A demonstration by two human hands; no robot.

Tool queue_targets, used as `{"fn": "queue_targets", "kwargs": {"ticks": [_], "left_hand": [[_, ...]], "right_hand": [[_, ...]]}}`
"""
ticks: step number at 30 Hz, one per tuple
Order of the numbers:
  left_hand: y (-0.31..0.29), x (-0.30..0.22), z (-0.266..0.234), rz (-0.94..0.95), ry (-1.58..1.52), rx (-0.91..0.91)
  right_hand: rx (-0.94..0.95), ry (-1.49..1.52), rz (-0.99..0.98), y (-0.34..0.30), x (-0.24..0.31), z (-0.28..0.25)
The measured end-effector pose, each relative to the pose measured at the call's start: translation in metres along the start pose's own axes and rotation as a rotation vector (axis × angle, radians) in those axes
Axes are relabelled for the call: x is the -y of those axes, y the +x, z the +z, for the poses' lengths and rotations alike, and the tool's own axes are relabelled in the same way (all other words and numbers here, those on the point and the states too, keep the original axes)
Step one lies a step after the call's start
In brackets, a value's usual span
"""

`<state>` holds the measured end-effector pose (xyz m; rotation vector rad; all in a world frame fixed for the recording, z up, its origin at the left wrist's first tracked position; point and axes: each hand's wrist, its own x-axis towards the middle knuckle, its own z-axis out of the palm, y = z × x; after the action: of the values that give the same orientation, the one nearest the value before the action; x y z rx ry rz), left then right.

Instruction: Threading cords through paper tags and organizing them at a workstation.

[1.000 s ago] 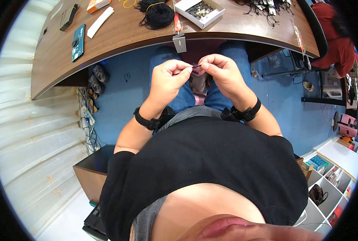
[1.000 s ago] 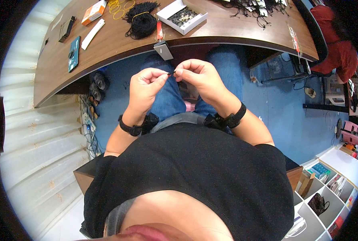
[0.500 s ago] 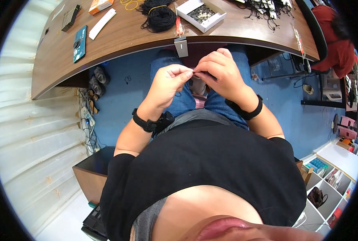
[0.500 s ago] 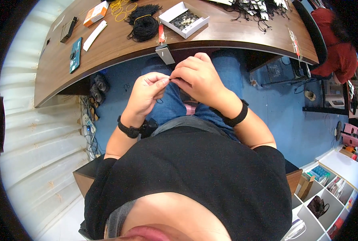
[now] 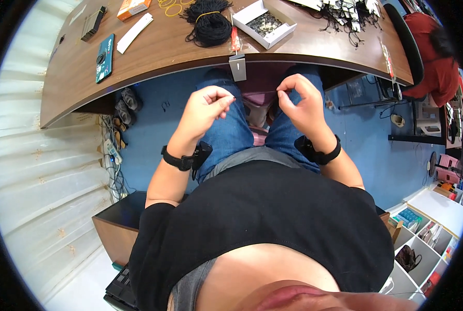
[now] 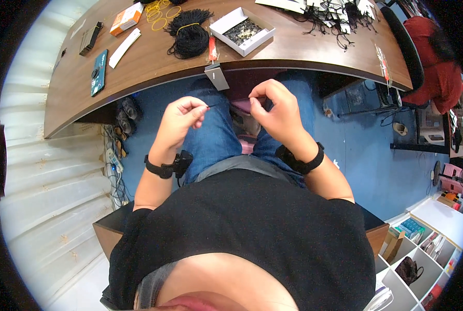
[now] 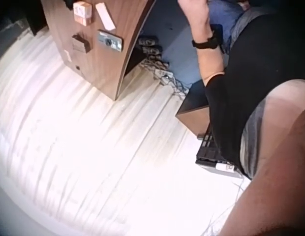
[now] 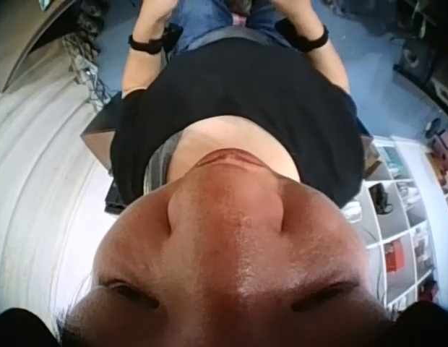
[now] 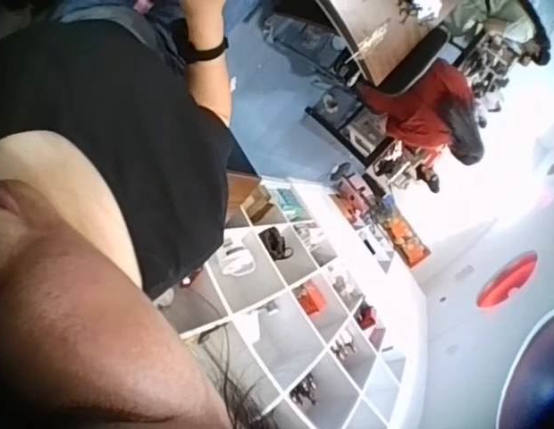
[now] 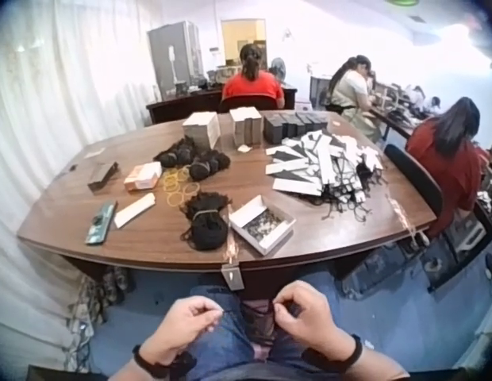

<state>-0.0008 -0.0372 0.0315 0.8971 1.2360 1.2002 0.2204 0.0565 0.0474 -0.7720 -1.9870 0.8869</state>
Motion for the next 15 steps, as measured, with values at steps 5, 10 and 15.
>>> {"fn": "queue_targets", "kwargs": {"ticks": [5, 10, 15], "left_hand": [[0.007, -0.002, 0.0, 0.022, 0.014, 0.017], [0.012, -0.004, 0.009, -0.058, -0.045, 0.06], [0.014, 0.0, -0.005, -0.077, -0.367, 0.002]], "right_hand": [[0.358, -0.195, -0.106, 0.007, 0.0, 0.009], [0.399, 0.218, 0.122, 0.015, 0.017, 0.04], [0.224, 0.126, 0.303, 0.013, 0.011, 0.042]]}}
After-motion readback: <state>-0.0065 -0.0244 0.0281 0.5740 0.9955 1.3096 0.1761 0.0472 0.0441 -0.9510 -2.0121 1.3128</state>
